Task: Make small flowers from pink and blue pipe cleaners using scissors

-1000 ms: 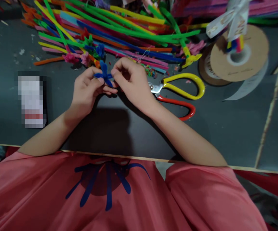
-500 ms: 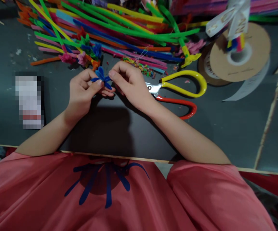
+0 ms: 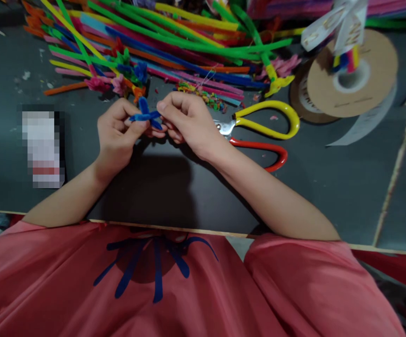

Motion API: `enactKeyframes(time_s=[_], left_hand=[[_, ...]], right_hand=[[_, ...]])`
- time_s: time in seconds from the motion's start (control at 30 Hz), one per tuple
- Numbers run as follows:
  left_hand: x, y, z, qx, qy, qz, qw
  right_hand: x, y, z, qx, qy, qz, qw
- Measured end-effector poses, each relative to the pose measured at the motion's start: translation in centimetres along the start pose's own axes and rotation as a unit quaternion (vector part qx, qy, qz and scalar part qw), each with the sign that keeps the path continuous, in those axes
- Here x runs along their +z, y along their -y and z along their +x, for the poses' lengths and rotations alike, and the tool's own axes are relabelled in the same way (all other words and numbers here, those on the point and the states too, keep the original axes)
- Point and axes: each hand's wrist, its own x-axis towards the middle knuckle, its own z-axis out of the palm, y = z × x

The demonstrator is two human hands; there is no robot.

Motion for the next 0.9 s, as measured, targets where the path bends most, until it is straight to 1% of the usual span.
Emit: enactKeyframes(time_s=[0.1,0.17,0.3,0.37,0.6,0.7,0.8,0.87,0.9], left_hand=[[-0.1,0.3,0.3,0.004,0.009,0.001,1.000],[-0.2,0.5,0.5,0.014,0.002,0.002,1.000],[-0.4,0.7,0.7,0.052,-0.049,0.036,0.997],[-0.5,0.6,0.7,0.070,-0.066,0.060,0.994],[-0.9,0.0,0.5,0.133,-0.077,0.124,0.980],[-1.1,0.1,0.5,0.154,-0.079,0.155,0.973],[-1.2,0.5,0.6,0.185,-0.072,0.168,0.966],[-1.3,1.0,0.7,0.205,-0.063,0.140,0.967],[-1.3,1.3,0.7,0.203,-0.060,0.111,0.971]], right_hand=[[-0.2,-0.4,0.1,-0.047,-0.018,-0.041,0.998],[-0.3,-0.8,0.1,-0.086,-0.031,-0.071,0.993],[-0.1,-1.8,0.0,-0.166,-0.079,-0.074,0.980],[0.0,-2.2,-0.2,-0.191,-0.094,-0.083,0.974],[0.0,-2.5,-0.6,-0.184,-0.090,-0.216,0.955],[-0.2,-2.5,-0.4,-0.212,-0.091,-0.225,0.947],[-0.3,-2.6,-0.2,-0.236,-0.090,-0.208,0.945],[-0.2,-2.7,-0.2,-0.235,-0.095,-0.196,0.947],[-0.2,-2.7,-0.2,-0.228,-0.100,-0.195,0.949]])
